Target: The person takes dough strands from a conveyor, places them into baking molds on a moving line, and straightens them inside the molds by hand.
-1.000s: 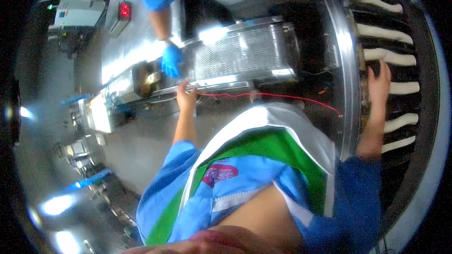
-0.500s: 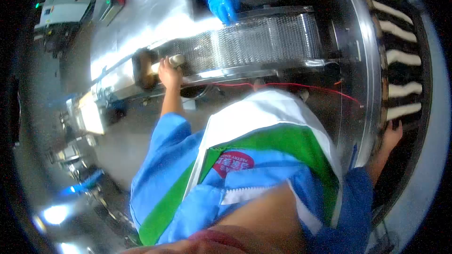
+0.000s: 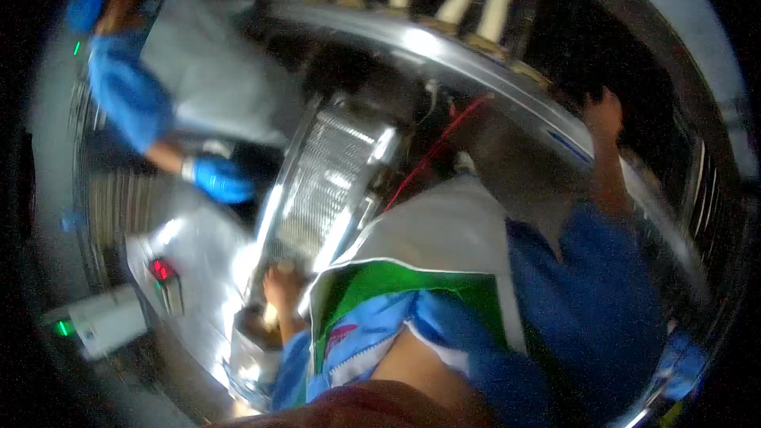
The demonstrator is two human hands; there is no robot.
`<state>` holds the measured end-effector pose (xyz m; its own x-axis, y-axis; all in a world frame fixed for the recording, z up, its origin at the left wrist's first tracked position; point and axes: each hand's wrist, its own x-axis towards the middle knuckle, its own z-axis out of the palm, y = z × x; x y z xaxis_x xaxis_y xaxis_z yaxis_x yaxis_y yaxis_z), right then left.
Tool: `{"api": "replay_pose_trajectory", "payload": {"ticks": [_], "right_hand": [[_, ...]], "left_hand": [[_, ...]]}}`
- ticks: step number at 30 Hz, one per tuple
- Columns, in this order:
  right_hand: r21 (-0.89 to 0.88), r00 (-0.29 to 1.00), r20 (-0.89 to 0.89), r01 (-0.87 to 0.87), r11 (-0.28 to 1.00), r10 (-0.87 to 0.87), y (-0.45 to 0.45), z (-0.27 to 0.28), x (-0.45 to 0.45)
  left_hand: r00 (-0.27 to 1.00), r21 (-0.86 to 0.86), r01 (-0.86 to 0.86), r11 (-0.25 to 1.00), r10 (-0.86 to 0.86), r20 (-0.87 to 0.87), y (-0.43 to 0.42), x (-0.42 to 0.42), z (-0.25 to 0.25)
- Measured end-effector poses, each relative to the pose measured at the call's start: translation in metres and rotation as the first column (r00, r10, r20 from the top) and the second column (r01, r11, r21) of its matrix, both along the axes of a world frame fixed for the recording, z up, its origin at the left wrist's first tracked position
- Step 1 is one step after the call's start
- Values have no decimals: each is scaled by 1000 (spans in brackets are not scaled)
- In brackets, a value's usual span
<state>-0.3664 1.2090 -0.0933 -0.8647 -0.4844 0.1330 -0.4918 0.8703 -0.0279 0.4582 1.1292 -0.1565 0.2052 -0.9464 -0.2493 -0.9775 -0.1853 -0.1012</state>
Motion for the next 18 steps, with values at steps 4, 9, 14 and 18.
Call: {"api": "replay_pose_trajectory", "payload": {"ticks": [4,9,14,18], "right_hand": [[-112,962,272,63,992,-30,-25,21,22],[28,927,370,52,998,-58,-25,48,8],[-154,861,365,-319,935,354,-72,94,35],[-529,-294,827,-124,839,479,-147,78,98]], "left_hand": [[831,-81,-494,866,443,-337,-1,-29,48],[793,-412,-588,696,394,-465,-10,-54,157],[867,-653,-357,668,-23,-498,-46,-79,229],[-62,-576,-503,644,-692,-720,-98,-189,272]]}}
